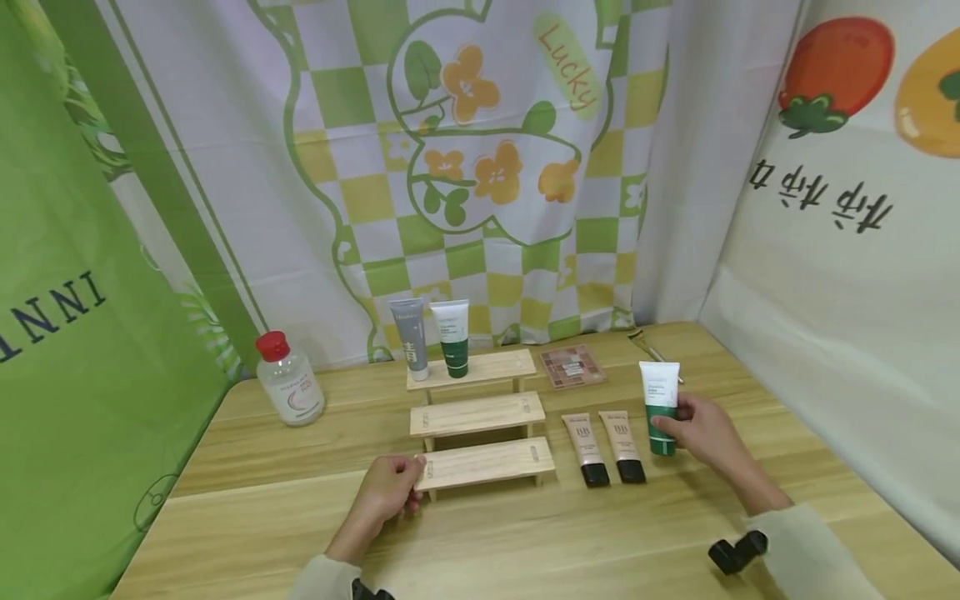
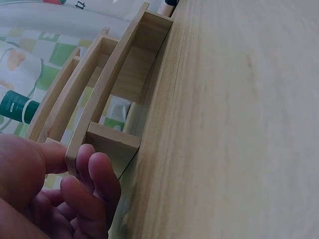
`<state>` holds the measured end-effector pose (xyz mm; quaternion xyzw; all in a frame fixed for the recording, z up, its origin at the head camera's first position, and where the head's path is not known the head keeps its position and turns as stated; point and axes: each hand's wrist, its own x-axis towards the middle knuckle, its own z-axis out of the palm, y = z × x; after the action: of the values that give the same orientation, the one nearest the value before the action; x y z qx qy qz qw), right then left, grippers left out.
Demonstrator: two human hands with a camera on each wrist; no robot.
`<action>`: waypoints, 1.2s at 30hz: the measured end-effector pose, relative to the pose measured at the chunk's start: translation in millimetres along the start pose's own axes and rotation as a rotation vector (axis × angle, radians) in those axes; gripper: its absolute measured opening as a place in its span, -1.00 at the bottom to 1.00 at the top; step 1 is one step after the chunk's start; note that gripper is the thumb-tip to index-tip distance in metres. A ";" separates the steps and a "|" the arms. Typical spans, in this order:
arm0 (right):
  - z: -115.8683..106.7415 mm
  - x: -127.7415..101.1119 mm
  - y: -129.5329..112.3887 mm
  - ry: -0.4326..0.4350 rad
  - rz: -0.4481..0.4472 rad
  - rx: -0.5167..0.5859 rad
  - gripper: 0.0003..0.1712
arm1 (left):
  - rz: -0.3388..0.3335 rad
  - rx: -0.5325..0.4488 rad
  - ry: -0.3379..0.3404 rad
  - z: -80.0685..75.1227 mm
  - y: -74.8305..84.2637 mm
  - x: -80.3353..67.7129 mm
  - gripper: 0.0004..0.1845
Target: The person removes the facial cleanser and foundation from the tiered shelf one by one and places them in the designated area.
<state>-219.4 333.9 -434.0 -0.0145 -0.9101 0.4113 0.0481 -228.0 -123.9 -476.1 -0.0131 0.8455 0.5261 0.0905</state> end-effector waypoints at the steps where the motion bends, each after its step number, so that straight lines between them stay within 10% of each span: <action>1: -0.1 -0.6 2.3 -0.020 0.025 0.003 -0.43 | 0.000 -0.001 -0.001 -0.1 0.0 -0.2 -0.64; 18: -1.0 7.5 10.2 -0.194 0.223 -0.075 -0.33 | 0.023 0.009 -0.005 -1.1 0.1 -0.2 -0.62; 36: -3.7 0.9 9.4 -0.193 0.185 -0.133 -0.38 | 0.019 0.013 -0.010 -0.8 0.4 -1.5 -0.63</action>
<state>-220.1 342.9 -438.6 -0.0620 -0.9305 0.3523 -0.0791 -226.6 -124.5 -475.2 -0.0017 0.8484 0.5216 0.0899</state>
